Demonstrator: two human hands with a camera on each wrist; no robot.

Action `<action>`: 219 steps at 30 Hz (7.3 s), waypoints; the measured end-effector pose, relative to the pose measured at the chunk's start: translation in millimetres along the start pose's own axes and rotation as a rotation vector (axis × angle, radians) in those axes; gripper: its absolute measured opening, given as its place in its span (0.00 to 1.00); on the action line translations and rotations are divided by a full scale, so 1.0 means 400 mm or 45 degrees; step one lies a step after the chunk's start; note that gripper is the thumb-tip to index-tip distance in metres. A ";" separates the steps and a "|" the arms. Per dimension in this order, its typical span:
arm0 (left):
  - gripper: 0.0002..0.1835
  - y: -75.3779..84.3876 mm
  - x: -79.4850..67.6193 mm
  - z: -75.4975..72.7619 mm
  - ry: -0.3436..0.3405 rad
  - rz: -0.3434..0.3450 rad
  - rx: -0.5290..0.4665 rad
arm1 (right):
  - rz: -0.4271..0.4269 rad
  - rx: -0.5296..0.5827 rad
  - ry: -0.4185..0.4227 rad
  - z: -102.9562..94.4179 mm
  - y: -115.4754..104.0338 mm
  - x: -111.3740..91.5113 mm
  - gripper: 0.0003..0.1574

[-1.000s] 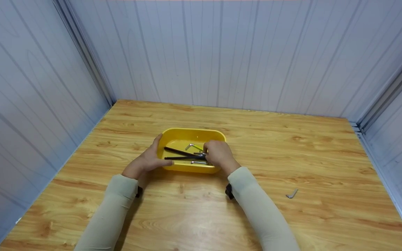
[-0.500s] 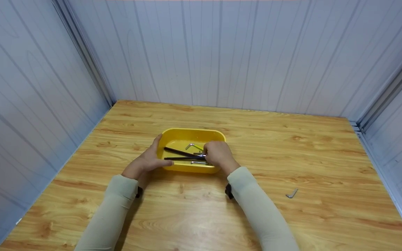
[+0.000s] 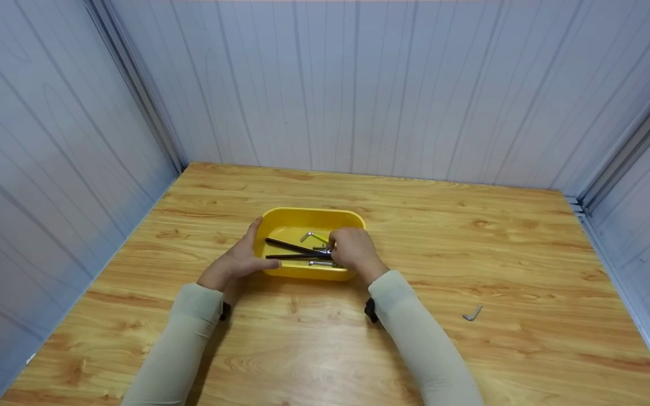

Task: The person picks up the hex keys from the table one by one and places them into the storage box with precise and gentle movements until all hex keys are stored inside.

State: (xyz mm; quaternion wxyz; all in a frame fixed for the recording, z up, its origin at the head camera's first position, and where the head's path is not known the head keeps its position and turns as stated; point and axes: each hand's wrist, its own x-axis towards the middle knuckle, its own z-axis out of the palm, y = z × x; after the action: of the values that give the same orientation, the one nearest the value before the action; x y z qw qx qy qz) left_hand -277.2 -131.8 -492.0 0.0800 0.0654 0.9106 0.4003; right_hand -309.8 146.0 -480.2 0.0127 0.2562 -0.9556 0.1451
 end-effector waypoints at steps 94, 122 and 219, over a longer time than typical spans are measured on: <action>0.67 -0.010 0.006 0.001 -0.006 0.028 -0.058 | 0.122 -0.074 0.171 -0.221 0.263 -0.343 0.24; 0.68 -0.005 0.001 -0.004 -0.003 -0.017 -0.013 | 0.204 0.020 -0.110 -0.177 0.352 -0.505 0.15; 0.69 0.008 -0.007 -0.004 0.008 0.000 0.001 | -0.231 -0.106 0.324 -0.122 0.233 -0.398 0.09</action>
State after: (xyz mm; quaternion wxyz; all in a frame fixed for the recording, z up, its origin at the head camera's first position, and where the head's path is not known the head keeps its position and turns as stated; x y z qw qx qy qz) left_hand -274.8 -131.3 -488.6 0.0771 0.0643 0.9110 0.4000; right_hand -219.9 314.0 -474.4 0.1574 0.3201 -0.9244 0.1349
